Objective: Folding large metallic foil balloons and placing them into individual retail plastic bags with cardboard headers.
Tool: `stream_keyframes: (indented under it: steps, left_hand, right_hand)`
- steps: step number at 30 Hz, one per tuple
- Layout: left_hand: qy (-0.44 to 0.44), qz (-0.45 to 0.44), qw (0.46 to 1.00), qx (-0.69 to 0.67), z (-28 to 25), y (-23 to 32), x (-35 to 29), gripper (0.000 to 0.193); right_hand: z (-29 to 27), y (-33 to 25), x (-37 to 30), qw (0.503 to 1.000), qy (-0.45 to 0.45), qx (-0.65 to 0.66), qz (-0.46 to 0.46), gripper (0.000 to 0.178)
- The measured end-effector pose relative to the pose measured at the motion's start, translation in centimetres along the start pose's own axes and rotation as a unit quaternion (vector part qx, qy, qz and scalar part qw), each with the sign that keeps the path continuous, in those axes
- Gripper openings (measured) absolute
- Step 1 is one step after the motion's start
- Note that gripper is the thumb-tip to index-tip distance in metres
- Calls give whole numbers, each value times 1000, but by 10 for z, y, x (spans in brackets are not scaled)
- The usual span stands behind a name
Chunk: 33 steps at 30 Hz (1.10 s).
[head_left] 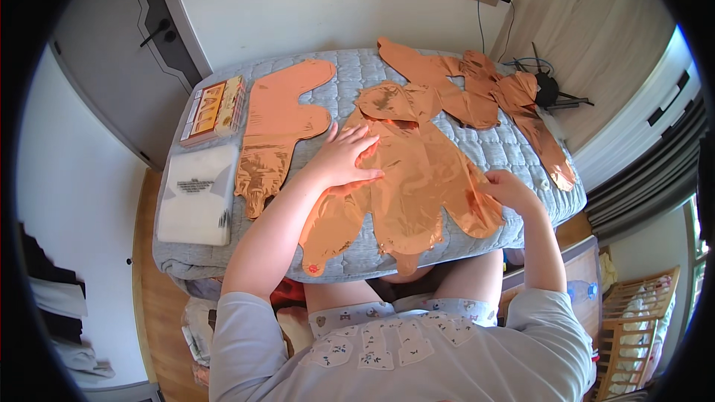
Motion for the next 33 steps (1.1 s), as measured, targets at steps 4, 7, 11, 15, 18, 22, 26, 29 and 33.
stream_keyframes:
  steps: [4,7,11,15,18,22,26,29,33]
  left_hand:
    - [2,-4,1000,-1,3,-5,-3,90]
    - [9,-2,1000,14,3,-2,-4,92]
    - [15,0,1000,19,1,1,-4,95]
    - [26,-1,1000,9,-2,6,-6,89]
    - [17,8,1000,13,-4,2,-6,94]
    - [16,10,1000,20,-2,0,-4,93]
    - [21,12,1000,18,-2,1,-4,94]
    - [19,13,1000,9,-2,3,-4,94]
    - [25,5,999,22,2,3,-5,91]
  right_hand:
    - [4,-22,3,916,-99,386,-50,31]
    - [0,-49,2,870,-152,462,-85,36]
    - [19,-71,23,873,-238,395,-162,49]
    - [37,-98,32,916,-205,321,-126,57]
    - [34,-115,46,948,-215,45,-230,56]
    - [44,-98,88,955,-135,163,-206,54]
    - [48,-107,102,922,156,-90,-344,63]
    - [55,-108,105,913,160,-156,-342,68]
    - [60,-124,92,905,139,-260,-307,71]
Point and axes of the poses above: each hand's wrist, its own x-axis towards the middle knuckle, its own z-axis out of the palm, y = z × x, the point moved 2 cm from there along x, towards the middle knuckle, and after that the axes turned 1 degree about y, right-handed, at the moved point
